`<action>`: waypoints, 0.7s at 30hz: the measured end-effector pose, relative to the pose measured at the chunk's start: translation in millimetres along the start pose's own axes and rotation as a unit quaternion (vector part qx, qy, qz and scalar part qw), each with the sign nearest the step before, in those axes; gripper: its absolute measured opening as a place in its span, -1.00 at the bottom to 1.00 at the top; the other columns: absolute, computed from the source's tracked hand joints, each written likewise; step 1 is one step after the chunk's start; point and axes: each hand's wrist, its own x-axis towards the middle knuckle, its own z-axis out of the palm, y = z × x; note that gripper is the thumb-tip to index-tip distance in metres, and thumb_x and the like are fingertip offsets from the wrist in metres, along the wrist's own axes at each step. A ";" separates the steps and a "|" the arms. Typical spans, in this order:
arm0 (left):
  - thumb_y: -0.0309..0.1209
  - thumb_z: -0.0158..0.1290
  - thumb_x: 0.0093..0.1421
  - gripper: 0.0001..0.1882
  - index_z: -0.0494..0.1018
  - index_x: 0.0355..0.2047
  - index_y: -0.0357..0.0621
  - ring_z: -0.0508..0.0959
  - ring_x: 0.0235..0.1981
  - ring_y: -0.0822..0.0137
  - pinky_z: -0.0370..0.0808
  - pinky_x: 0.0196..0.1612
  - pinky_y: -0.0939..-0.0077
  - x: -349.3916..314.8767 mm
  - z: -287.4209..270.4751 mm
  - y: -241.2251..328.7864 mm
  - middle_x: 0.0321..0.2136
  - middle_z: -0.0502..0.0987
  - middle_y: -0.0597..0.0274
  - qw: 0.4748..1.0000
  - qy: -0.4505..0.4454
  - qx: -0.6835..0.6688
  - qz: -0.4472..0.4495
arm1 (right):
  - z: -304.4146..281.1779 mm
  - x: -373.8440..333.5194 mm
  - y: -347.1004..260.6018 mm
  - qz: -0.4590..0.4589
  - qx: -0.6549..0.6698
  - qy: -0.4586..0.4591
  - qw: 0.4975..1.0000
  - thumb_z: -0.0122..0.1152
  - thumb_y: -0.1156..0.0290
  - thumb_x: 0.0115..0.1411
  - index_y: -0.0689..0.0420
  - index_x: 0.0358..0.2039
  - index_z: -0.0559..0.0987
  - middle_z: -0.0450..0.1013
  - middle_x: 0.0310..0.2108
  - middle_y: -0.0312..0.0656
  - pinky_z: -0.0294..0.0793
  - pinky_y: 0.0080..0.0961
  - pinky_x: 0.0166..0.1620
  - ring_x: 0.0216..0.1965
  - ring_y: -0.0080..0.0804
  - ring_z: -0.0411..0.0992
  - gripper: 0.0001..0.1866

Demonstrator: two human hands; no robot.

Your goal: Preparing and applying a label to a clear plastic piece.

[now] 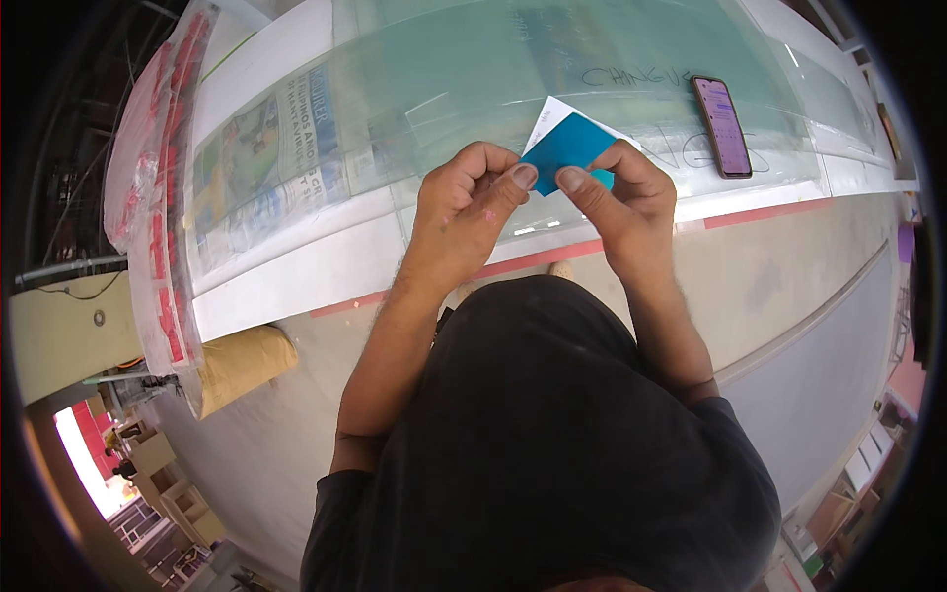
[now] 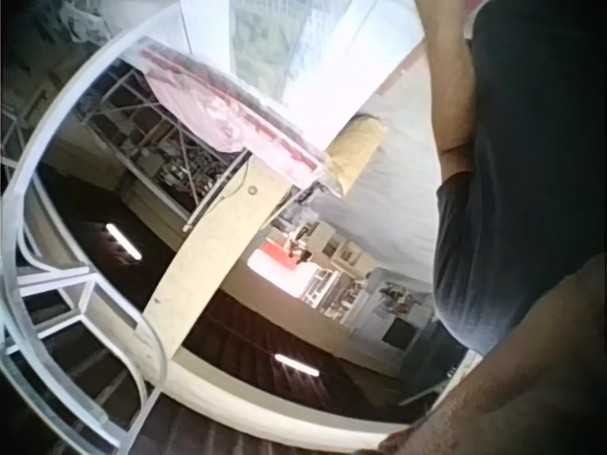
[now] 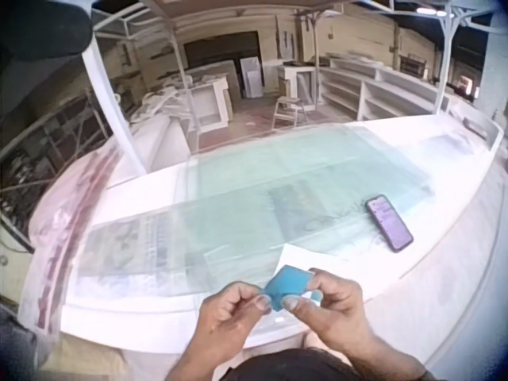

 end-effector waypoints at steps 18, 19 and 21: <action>-0.40 0.02 0.33 -0.84 0.48 -0.23 -0.25 0.54 -0.33 0.47 0.50 -0.21 0.56 -22.0 -65.3 -38.7 -0.39 0.57 0.24 0.983 0.182 -0.002 0.016 | -19.0 10.6 41.7 0.102 -0.043 0.086 0.990 0.29 0.43 0.15 0.12 -0.48 0.57 0.43 -0.53 -0.40 0.24 -0.66 -0.28 -0.42 -0.69 0.30 -0.90; -0.40 0.03 0.33 -0.84 0.48 -0.23 -0.25 0.54 -0.33 0.48 0.50 -0.21 0.57 -23.6 -69.6 -40.3 -0.39 0.57 0.24 0.981 0.192 0.002 0.022 | -21.2 9.9 43.4 0.131 -0.060 0.080 0.986 0.28 0.45 0.15 0.11 -0.47 0.57 0.43 -0.53 -0.40 0.22 -0.66 -0.29 -0.42 -0.69 0.29 -0.92; -0.40 0.06 0.31 -0.84 0.48 -0.23 -0.26 0.54 -0.32 0.48 0.49 -0.22 0.58 -25.6 -75.1 -46.9 -0.38 0.57 0.23 0.979 0.204 0.007 0.023 | -24.4 9.0 43.9 0.142 -0.070 0.059 0.986 0.26 0.47 0.16 0.12 -0.46 0.57 0.44 -0.51 -0.40 0.24 -0.65 -0.27 -0.39 -0.68 0.30 -0.93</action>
